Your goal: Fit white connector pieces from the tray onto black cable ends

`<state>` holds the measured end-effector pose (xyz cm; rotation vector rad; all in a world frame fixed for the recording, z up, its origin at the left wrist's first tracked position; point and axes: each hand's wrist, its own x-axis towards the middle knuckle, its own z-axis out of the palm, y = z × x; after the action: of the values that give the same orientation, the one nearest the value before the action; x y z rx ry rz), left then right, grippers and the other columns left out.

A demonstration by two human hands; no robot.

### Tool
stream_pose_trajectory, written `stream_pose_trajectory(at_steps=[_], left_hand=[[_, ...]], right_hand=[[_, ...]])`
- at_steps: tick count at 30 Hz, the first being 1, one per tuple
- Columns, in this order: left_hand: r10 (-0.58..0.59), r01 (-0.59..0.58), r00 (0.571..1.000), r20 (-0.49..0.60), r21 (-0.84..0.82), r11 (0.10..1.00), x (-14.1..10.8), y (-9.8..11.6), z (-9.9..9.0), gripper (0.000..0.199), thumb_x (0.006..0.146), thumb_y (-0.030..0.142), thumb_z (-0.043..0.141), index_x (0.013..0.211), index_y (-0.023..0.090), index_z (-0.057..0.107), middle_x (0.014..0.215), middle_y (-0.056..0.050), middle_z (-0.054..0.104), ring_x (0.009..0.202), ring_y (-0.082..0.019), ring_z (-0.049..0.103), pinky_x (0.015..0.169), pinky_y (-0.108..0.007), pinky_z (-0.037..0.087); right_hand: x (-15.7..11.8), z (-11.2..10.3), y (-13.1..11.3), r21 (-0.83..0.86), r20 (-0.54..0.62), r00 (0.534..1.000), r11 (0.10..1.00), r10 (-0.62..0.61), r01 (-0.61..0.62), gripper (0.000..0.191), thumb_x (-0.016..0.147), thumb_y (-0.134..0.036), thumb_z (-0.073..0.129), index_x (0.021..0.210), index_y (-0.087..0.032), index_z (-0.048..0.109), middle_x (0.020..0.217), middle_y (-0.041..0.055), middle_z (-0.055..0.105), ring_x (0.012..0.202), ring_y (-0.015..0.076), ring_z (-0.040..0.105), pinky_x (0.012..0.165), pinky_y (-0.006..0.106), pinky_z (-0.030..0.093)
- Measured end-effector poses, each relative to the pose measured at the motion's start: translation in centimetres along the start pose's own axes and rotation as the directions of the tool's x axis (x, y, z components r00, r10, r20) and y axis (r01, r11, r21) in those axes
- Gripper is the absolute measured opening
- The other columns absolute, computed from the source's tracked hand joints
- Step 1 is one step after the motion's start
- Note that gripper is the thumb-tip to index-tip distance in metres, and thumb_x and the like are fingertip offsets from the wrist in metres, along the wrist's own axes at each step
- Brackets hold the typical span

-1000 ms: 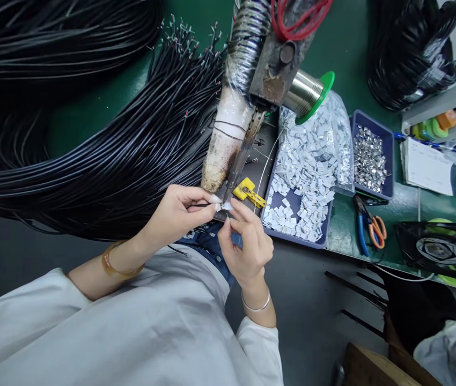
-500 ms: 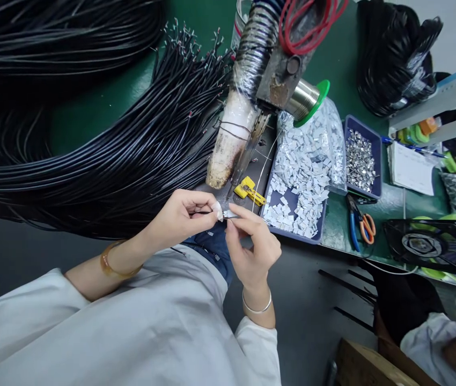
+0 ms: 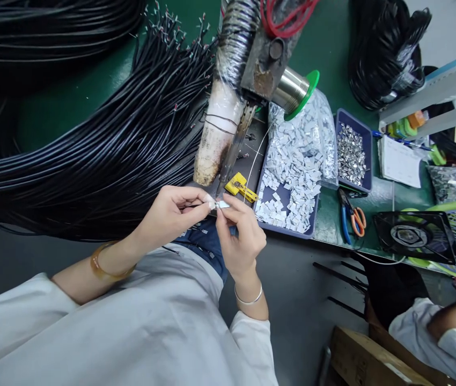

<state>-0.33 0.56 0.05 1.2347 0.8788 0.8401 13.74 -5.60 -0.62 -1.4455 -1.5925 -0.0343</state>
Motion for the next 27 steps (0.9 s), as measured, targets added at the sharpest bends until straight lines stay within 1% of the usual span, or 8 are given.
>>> stream_pose_trajectory(at_steps=[5,9,14,17,20,23,25,27], left_hand=[[0.007,-0.006,0.999,-0.047,0.006,1.000,0.2,-0.3,0.3,0.016,0.080,0.022,0.064,0.070,0.011,0.069,0.062,0.001,0.054,0.058,-0.008,0.045,0.053,-0.019,0.037],[0.031,-0.032,0.997,-0.072,-0.014,0.999,0.3,-0.2,0.4,0.016,0.082,0.023,0.063,0.074,0.011,0.071,0.062,0.001,0.056,0.057,-0.008,0.046,0.051,-0.018,0.037],[0.092,-0.089,0.994,-0.066,0.041,0.995,0.2,0.1,0.3,0.018,0.083,0.023,0.063,0.075,0.010,0.073,0.065,-0.001,0.060,0.054,-0.006,0.043,0.048,-0.016,0.033],[0.058,-0.057,0.996,-0.067,0.021,0.998,0.2,0.3,0.1,0.017,0.081,0.023,0.064,0.076,0.010,0.074,0.063,-0.001,0.061,0.054,-0.006,0.045,0.048,-0.016,0.035],[-0.001,0.000,0.999,-0.049,-0.018,1.000,0.2,0.4,0.0,0.014,0.078,0.021,0.065,0.072,0.010,0.072,0.067,-0.002,0.065,0.058,-0.008,0.052,0.054,-0.016,0.043],[-0.004,0.003,1.000,-0.026,-0.005,1.000,0.1,0.5,-0.1,0.013,0.078,0.018,0.064,0.071,0.010,0.071,0.068,-0.001,0.064,0.060,-0.007,0.051,0.055,-0.016,0.042],[0.021,-0.021,1.000,0.005,0.040,0.999,-0.1,0.5,-0.3,0.014,0.081,0.018,0.062,0.072,0.010,0.071,0.062,0.002,0.058,0.054,-0.005,0.043,0.050,-0.016,0.035],[0.056,-0.069,0.994,0.099,0.135,0.989,-0.6,0.6,-0.6,0.016,0.083,0.016,0.061,0.073,0.010,0.072,0.054,0.005,0.050,0.050,-0.005,0.037,0.048,-0.018,0.029]], right_hand=[[0.0,0.6,0.3,-0.054,-0.034,0.997,0.997,-0.063,0.061,0.017,0.085,-0.008,0.072,0.095,-0.022,0.067,0.110,0.0062,0.079,0.089,0.0149,0.077,0.064,0.022,0.062],[0.1,0.7,0.4,-0.026,-0.041,0.998,0.998,-0.051,0.050,0.019,0.084,-0.008,0.073,0.095,-0.022,0.068,0.109,0.0057,0.079,0.089,0.0153,0.077,0.064,0.023,0.063],[0.4,0.5,-0.1,0.004,-0.050,0.998,1.000,-0.029,0.030,0.023,0.081,-0.006,0.075,0.096,-0.022,0.069,0.110,0.0062,0.078,0.090,0.0164,0.077,0.069,0.025,0.064],[0.2,0.5,-0.3,-0.014,-0.056,0.997,0.998,-0.056,0.055,0.022,0.081,-0.006,0.075,0.093,-0.023,0.066,0.111,0.0059,0.078,0.089,0.0166,0.077,0.072,0.026,0.065],[-0.1,0.6,-0.5,-0.050,-0.035,0.995,0.995,-0.093,0.091,0.021,0.082,-0.010,0.074,0.091,-0.024,0.063,0.111,0.0053,0.079,0.089,0.0166,0.078,0.076,0.028,0.066],[-0.4,0.3,-0.3,-0.026,-0.005,0.998,0.998,-0.064,0.064,0.019,0.084,-0.010,0.071,0.095,-0.024,0.063,0.110,0.0049,0.079,0.091,0.0171,0.078,0.078,0.029,0.066],[-0.6,-0.4,0.2,0.013,-0.037,0.999,1.000,-0.010,0.011,0.016,0.087,-0.013,0.068,0.098,-0.024,0.063,0.102,0.0034,0.079,0.084,0.0182,0.078,0.071,0.031,0.065],[-0.8,-1.3,0.8,0.034,-0.118,0.991,0.997,0.068,-0.065,0.003,0.093,-0.024,0.063,0.095,-0.025,0.063,0.080,-0.0005,0.074,0.063,0.0178,0.073,0.056,0.033,0.061]])
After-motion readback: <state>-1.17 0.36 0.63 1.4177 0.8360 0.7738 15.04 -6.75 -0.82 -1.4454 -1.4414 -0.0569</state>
